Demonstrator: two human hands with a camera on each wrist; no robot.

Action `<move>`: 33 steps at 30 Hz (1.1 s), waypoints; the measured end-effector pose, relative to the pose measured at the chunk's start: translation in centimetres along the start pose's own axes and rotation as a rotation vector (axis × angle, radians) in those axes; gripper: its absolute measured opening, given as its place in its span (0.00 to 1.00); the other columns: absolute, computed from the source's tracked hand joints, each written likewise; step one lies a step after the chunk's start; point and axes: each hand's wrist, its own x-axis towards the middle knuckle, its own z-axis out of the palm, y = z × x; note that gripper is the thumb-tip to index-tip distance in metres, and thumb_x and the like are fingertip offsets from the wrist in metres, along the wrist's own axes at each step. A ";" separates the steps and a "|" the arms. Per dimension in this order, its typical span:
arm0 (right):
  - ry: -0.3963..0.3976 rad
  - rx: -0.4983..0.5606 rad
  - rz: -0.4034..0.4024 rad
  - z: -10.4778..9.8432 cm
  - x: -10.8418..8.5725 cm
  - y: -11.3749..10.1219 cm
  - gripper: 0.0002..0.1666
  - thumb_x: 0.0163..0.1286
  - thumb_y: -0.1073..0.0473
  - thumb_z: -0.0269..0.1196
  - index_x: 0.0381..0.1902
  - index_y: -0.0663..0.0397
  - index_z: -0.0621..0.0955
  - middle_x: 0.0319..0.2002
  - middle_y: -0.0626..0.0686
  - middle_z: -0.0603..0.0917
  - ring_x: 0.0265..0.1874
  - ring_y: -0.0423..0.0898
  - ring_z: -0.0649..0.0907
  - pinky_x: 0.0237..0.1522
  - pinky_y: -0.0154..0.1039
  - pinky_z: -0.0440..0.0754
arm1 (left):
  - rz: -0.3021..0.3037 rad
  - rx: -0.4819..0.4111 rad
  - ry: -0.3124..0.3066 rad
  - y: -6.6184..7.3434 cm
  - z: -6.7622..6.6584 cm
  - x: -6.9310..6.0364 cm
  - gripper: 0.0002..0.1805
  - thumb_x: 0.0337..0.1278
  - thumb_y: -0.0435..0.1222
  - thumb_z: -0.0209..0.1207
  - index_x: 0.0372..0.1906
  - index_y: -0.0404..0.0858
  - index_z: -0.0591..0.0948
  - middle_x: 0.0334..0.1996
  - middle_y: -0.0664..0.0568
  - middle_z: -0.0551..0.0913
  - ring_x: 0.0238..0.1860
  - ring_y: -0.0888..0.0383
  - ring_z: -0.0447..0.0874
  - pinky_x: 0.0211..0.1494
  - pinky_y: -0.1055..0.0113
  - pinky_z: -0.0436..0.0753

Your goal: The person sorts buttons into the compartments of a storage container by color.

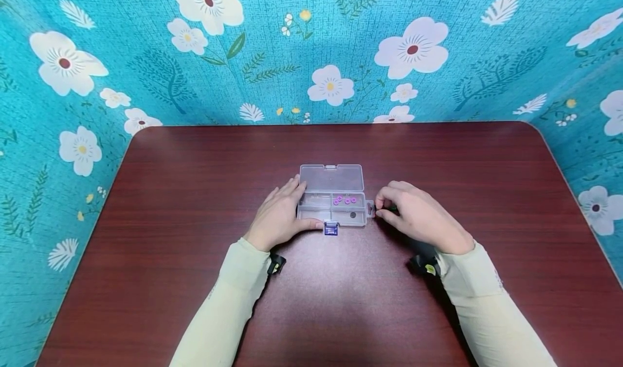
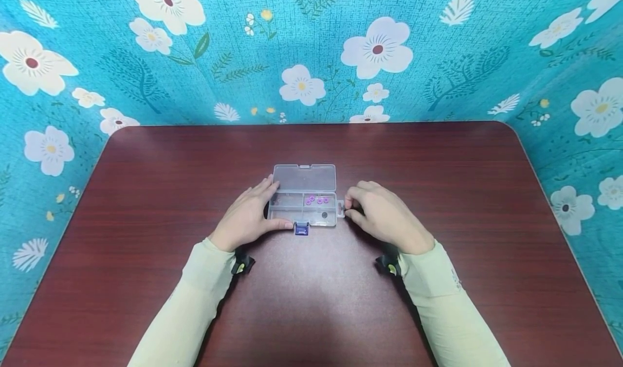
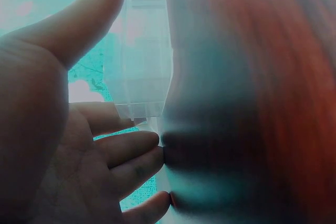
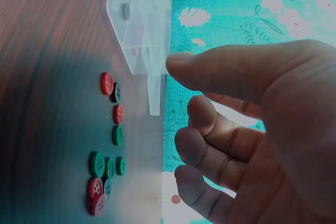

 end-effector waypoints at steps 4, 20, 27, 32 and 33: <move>-0.009 0.001 -0.005 0.3 0.2 -0.3 0.09 0.65 0.62 0.69 0.32 0.45 0.78 0.31 0.44 0.75 0.35 0.40 0.73 0.38 0.39 0.75 | 0.003 0.003 0.002 0.0 0.1 0.0 0.59 0.47 0.67 0.67 0.77 0.36 0.62 0.79 0.43 0.54 0.78 0.48 0.52 0.79 0.50 0.51; -0.026 0.016 -0.039 1.1 0.7 -1.3 0.10 0.64 0.63 0.69 0.31 0.44 0.78 0.30 0.43 0.74 0.33 0.40 0.73 0.37 0.38 0.75 | -0.001 0.004 -0.009 -0.1 0.3 0.0 0.59 0.48 0.67 0.67 0.78 0.37 0.61 0.79 0.44 0.54 0.79 0.50 0.51 0.79 0.51 0.51; -0.025 0.016 -0.054 1.2 0.9 -1.5 0.10 0.64 0.63 0.69 0.31 0.44 0.78 0.30 0.42 0.74 0.33 0.40 0.73 0.36 0.38 0.74 | 0.006 0.004 0.002 -0.1 0.2 0.1 0.59 0.48 0.66 0.67 0.77 0.36 0.61 0.79 0.44 0.54 0.79 0.50 0.51 0.79 0.50 0.51; -0.029 0.005 -0.050 1.4 1.0 -1.6 0.10 0.65 0.63 0.68 0.31 0.44 0.77 0.30 0.43 0.74 0.33 0.40 0.73 0.36 0.38 0.75 | -0.001 0.005 0.005 -0.1 0.2 0.1 0.59 0.47 0.67 0.68 0.78 0.36 0.61 0.79 0.44 0.54 0.79 0.49 0.51 0.79 0.51 0.51; -0.029 0.003 -0.051 1.4 1.0 -1.7 0.10 0.65 0.63 0.68 0.31 0.44 0.77 0.30 0.43 0.74 0.33 0.40 0.73 0.37 0.38 0.75 | -0.002 0.004 0.005 -0.1 0.2 0.1 0.59 0.47 0.66 0.68 0.78 0.36 0.61 0.79 0.44 0.54 0.79 0.49 0.51 0.79 0.51 0.51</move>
